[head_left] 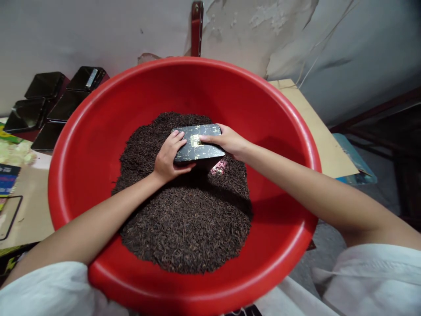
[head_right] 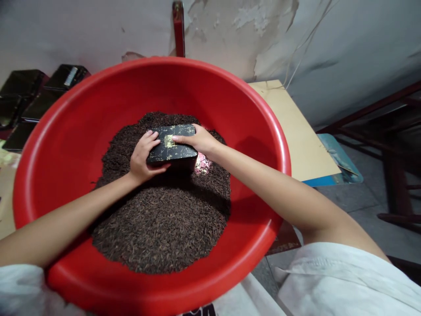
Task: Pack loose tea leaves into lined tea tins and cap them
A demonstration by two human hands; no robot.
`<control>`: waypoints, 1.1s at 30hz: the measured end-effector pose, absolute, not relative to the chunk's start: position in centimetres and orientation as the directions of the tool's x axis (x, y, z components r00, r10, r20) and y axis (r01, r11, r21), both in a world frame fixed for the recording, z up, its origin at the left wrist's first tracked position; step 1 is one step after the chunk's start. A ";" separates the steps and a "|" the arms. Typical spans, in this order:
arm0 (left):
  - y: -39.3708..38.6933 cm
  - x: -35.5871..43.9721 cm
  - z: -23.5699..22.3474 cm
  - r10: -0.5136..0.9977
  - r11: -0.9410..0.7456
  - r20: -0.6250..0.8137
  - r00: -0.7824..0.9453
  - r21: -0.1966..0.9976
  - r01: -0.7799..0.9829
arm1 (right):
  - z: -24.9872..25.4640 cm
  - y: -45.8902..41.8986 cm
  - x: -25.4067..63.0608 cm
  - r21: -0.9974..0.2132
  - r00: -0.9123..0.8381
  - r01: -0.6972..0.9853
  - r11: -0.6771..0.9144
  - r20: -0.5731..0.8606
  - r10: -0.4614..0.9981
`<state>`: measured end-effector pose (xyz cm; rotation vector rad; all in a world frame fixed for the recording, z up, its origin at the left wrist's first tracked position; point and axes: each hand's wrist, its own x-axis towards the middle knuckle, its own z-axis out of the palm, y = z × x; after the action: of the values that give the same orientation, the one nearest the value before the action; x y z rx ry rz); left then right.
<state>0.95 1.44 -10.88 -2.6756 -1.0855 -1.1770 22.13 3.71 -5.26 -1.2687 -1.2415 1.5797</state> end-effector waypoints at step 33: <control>3.1 -0.1 -10.2 0.665 -0.729 0.672 0.325 0.491 0.477 | -7.0 2.3 22.2 -0.991 -0.363 -0.077 -0.107 -0.072 0.929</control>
<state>-0.07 3.06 -10.23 -2.7163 -1.1891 -1.5510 22.24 2.32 -6.95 -1.0069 -1.3542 1.5897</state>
